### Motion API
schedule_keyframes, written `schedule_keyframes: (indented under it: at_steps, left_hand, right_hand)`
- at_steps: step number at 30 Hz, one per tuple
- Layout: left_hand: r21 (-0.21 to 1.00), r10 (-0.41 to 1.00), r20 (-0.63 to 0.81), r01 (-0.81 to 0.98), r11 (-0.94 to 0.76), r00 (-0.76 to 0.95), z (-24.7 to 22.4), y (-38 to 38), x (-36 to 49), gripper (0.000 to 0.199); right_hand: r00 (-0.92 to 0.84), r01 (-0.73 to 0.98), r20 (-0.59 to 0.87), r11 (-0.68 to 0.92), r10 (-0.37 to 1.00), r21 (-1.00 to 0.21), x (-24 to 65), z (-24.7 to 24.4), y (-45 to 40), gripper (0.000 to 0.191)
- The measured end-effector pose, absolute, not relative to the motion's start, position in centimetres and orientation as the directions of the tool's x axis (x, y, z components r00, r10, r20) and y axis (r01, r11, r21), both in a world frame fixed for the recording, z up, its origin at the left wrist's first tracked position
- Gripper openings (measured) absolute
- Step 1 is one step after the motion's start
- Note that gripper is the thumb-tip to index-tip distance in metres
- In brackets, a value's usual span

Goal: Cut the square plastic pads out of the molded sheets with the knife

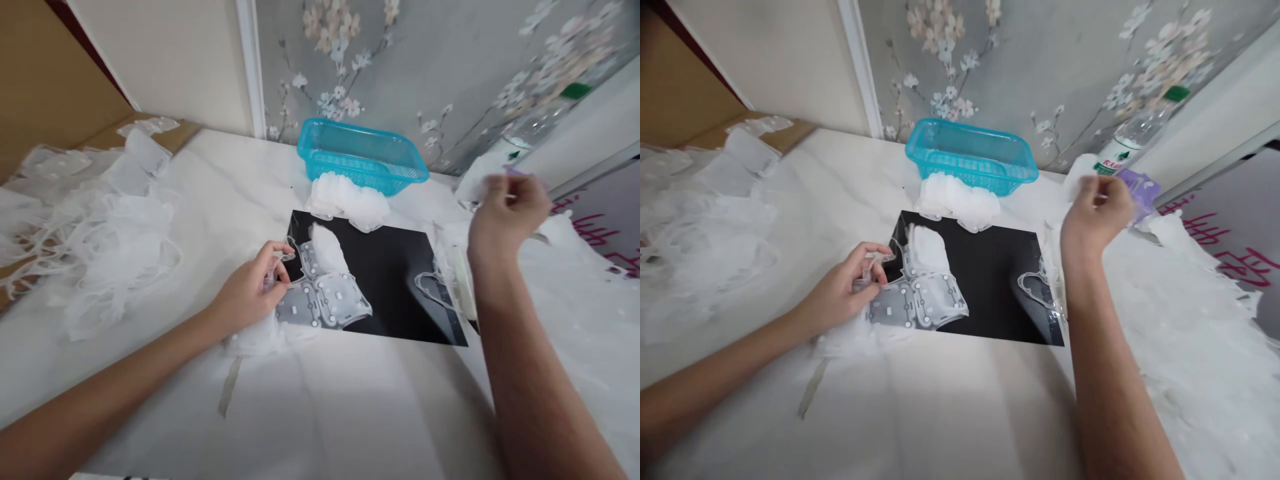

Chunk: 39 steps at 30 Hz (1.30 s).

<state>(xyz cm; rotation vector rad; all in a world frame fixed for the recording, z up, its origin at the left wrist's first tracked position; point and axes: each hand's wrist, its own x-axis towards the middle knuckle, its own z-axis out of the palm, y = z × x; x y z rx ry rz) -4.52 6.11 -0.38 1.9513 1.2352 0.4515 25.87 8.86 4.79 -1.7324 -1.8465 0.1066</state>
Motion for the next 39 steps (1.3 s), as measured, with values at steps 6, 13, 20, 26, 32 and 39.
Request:
schedule_keyframes:
  at_steps: [6, 13, 20, 26, 32, 39]
  left_hand:
    - [0.601, 0.897, -0.159, 0.761, -0.244, 0.412, 0.6, 5.9, -4.0, 0.032]
    - [0.613, 0.885, -0.166, 0.749, -0.253, 0.435, 0.4, 5.8, -4.0, 0.026]
    - [0.597, 0.882, -0.214, 0.771, -0.222, 0.42, 0.6, 6.7, -5.0, 0.044]
    - [0.519, 0.861, -0.297, 0.826, -0.217, 0.413, 2.0, 7.4, -6.1, 0.044]
    - [0.387, 0.841, -0.3, 0.864, -0.323, 0.449, 2.1, 8.8, -8.7, 0.028]
    - [0.369, 0.908, -0.122, 0.868, -0.333, 0.4, 1.8, 7.1, -6.2, 0.05]
  right_hand:
    - [0.042, 0.889, 0.322, 0.112, 0.946, -0.445, 23.0, 3.2, 9.0, 0.029]
    - [-0.528, 0.714, 0.111, 0.511, 0.842, -0.478, 15.4, 1.5, 7.3, 0.028]
    - [-0.623, 0.708, 0.016, 0.573, 0.782, -0.412, 15.4, 2.4, 7.1, 0.025]
    - [-0.535, 0.753, -0.1, 0.419, 0.839, -0.507, 16.8, 4.6, 6.8, 0.018]
    - [-0.162, 0.973, -0.161, 0.131, 0.974, -0.189, 20.9, 5.7, 6.6, 0.028]
    - [-0.211, 0.946, -0.045, 0.193, 0.976, -0.26, 18.3, 4.8, 6.6, 0.012]
